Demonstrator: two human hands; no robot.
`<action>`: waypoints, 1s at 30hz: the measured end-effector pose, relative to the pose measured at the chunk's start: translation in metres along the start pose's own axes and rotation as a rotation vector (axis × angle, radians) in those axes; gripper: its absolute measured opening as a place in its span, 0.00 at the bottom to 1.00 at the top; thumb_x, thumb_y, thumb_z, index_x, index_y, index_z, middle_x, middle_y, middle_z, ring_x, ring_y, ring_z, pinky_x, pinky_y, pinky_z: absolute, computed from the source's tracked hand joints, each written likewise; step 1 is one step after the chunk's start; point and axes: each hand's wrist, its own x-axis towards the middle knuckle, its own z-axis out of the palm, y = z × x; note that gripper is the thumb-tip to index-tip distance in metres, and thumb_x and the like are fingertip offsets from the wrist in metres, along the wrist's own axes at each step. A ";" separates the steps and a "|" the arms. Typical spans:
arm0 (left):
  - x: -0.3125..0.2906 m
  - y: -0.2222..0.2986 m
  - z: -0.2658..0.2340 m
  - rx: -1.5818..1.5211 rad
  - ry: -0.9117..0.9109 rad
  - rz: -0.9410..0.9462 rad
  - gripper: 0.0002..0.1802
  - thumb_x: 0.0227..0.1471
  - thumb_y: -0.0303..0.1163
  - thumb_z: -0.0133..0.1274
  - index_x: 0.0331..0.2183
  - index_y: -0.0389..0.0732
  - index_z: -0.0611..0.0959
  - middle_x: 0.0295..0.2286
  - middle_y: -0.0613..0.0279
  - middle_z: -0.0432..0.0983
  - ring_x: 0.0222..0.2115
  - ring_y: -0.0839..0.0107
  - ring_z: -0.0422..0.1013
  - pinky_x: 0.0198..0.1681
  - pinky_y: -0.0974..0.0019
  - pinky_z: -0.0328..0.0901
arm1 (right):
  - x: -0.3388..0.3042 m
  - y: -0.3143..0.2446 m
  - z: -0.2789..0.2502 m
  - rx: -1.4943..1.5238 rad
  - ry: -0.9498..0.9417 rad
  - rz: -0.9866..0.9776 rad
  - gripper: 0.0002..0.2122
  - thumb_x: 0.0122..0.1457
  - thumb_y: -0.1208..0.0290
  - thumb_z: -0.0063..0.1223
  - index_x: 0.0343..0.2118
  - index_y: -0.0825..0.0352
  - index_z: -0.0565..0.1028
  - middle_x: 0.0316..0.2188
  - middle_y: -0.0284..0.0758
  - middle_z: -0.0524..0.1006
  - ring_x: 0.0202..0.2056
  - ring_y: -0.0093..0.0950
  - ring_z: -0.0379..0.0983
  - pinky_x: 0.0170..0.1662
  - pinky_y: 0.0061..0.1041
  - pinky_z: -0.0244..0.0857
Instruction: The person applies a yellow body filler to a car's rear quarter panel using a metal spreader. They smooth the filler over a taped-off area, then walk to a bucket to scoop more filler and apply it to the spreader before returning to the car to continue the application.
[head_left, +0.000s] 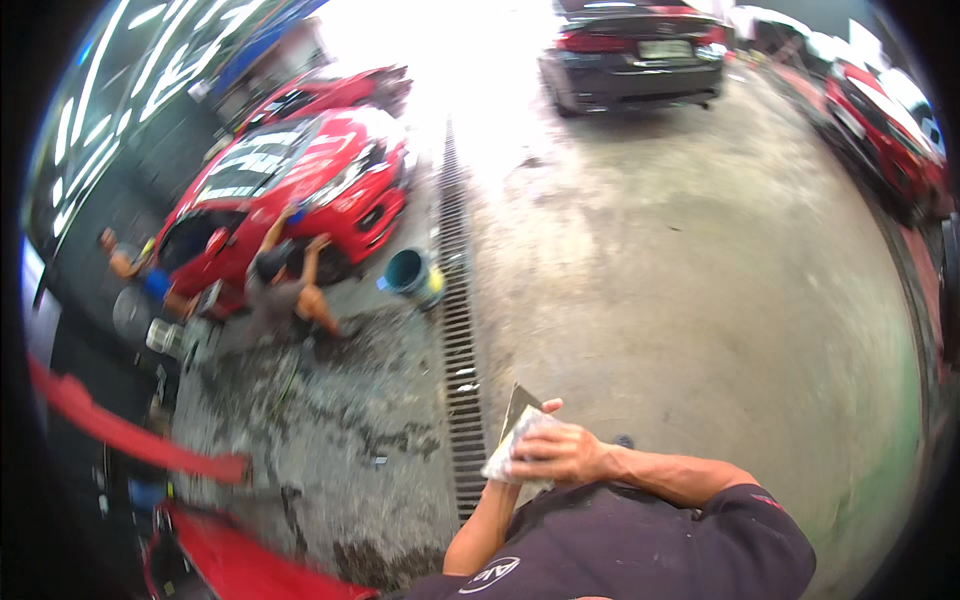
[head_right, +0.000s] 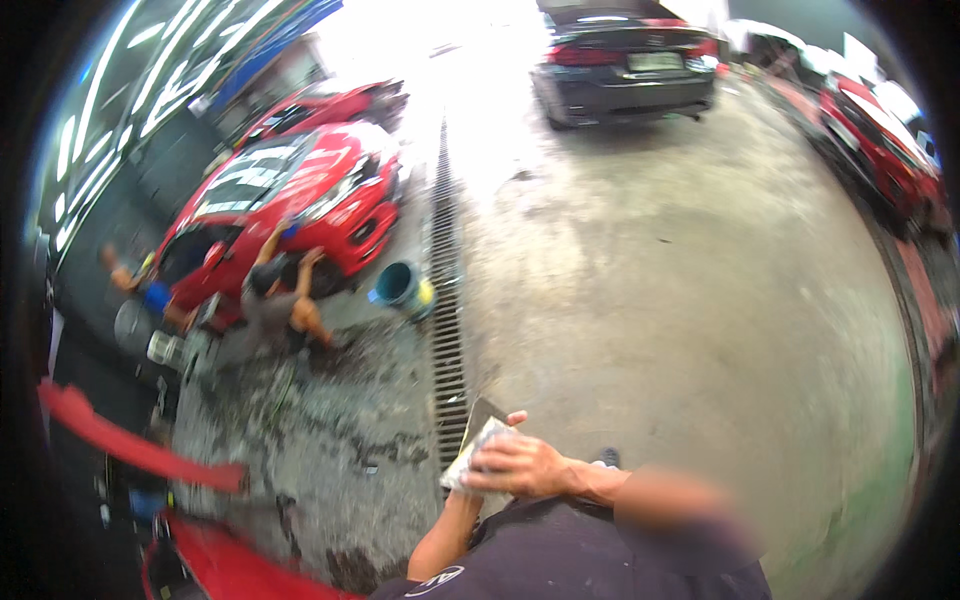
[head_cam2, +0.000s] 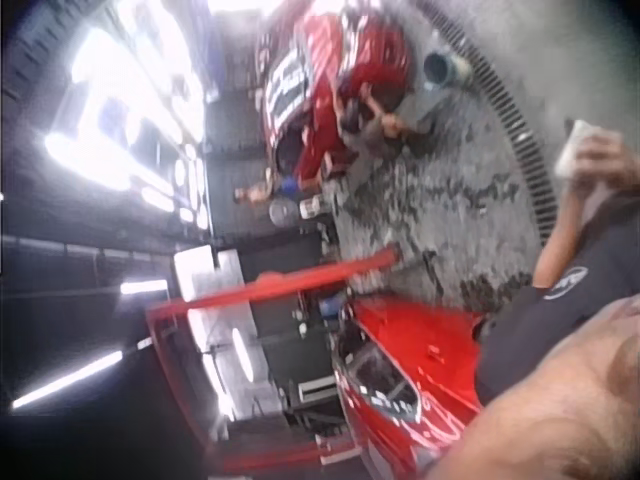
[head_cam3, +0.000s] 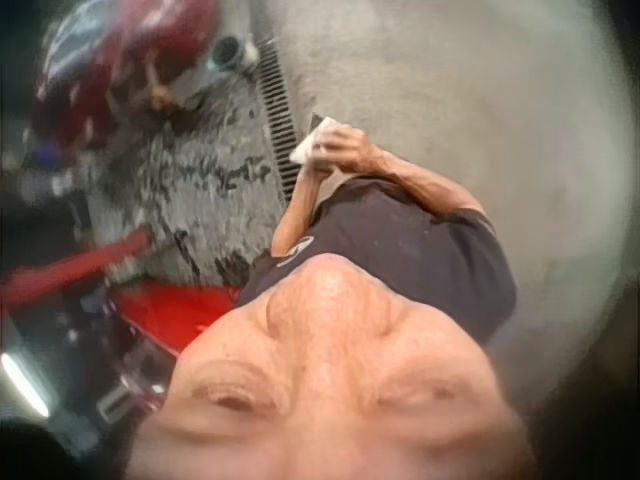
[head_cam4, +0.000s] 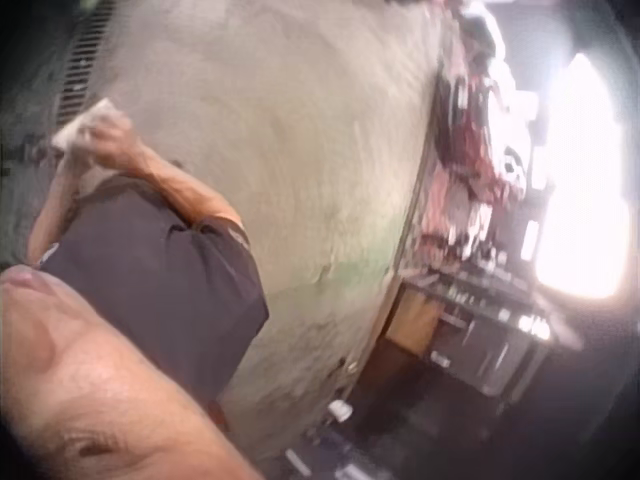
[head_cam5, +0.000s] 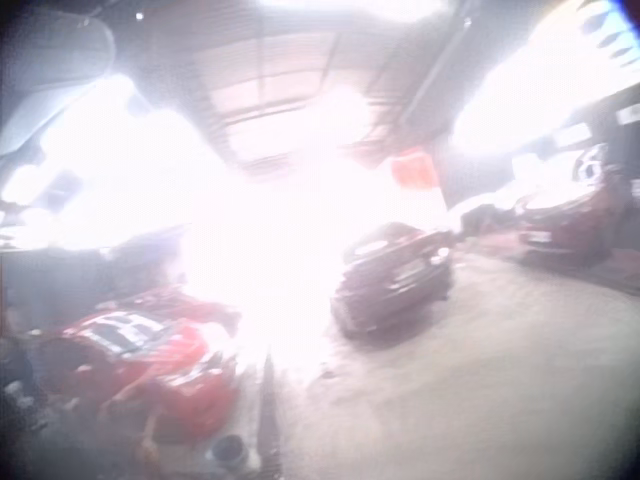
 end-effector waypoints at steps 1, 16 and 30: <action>0.012 -0.002 -0.004 0.144 0.025 -0.011 0.25 0.68 0.48 0.44 0.51 0.35 0.76 0.23 0.68 0.70 0.18 0.78 0.65 0.24 0.73 0.66 | -0.004 0.018 -0.010 -0.065 0.103 0.129 0.20 0.49 0.73 0.60 0.48 0.59 0.81 0.44 0.34 0.79 0.43 0.31 0.78 0.52 0.34 0.70; 0.217 -0.110 0.147 0.698 -0.120 -0.102 0.04 0.66 0.35 0.53 0.40 0.49 0.74 0.32 0.69 0.80 0.27 0.76 0.78 0.29 0.67 0.76 | -0.172 0.099 -0.194 0.072 0.694 1.440 0.29 0.54 0.43 0.68 0.35 0.72 0.76 0.29 0.30 0.75 0.33 0.19 0.69 0.34 0.25 0.66; 0.437 -0.157 0.265 1.035 -0.263 -0.262 0.13 0.67 0.37 0.52 0.46 0.41 0.71 0.39 0.61 0.75 0.38 0.72 0.73 0.40 0.61 0.74 | -0.257 0.162 -0.320 -0.476 1.074 1.636 0.24 0.56 0.48 0.69 0.31 0.69 0.73 0.26 0.32 0.76 0.28 0.21 0.68 0.32 0.27 0.66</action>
